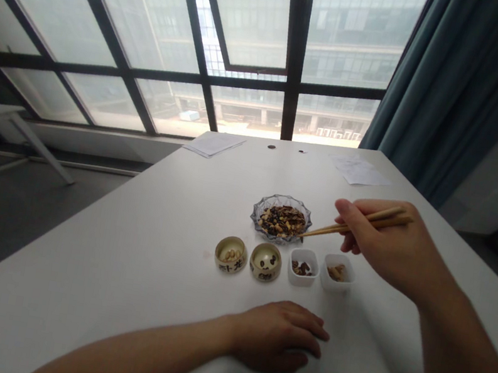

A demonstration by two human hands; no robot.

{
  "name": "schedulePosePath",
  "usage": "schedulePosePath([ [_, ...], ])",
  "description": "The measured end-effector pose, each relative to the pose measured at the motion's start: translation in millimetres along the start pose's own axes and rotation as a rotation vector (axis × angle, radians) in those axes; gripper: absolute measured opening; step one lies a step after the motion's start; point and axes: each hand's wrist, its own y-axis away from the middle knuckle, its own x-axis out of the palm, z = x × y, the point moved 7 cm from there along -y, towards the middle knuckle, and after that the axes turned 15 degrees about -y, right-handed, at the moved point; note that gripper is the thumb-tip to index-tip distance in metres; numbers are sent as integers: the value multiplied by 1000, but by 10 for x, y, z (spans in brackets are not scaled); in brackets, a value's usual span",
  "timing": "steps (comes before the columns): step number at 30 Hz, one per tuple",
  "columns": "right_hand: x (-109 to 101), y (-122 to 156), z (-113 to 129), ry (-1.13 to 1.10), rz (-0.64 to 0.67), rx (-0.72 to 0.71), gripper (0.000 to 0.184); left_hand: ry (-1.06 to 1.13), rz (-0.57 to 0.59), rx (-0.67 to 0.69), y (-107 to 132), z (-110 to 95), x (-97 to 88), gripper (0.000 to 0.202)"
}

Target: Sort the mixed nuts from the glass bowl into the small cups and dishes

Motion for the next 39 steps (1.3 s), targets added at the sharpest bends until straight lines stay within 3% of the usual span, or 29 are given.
schedulePosePath([
  [4, 25, 120, 106, 42, 95, 39, 52, 3, 10, 4, -3, -5, -2, 26],
  [12, 195, 136, 77, 111, 220, 83, 53, -2, 1, 3, -20, -19, -24, 25],
  [26, 157, 135, 90, 93, 190, 54, 52, 5, 4, 2, -13, -17, -21, 25],
  [32, 52, 85, 126, 20, 75, 3, 50, 2, 13, -5, -10, -9, -15, 26],
  [39, 89, -103, -79, -110, 0, -24, 49, 9, 13, -13, -10, -2, -9, 25],
])
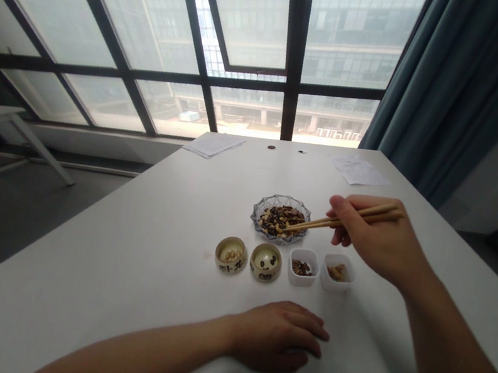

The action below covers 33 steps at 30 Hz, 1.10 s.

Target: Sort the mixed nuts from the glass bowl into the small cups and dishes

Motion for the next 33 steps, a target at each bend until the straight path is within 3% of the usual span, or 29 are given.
schedulePosePath([
  [7, 187, -146, -374, 21, 75, 59, 52, 7, 2, -1, 8, 10, 20, 25],
  [13, 327, -190, -559, -38, 103, 74, 51, 10, -14, 4, 19, 17, 34, 26],
  [22, 487, -171, -686, -39, 131, 71, 46, 14, 7, -3, 11, 13, 32, 26],
  [33, 449, -171, -672, 11, 96, 5, 55, 0, -3, 0, 18, 12, 27, 27],
])
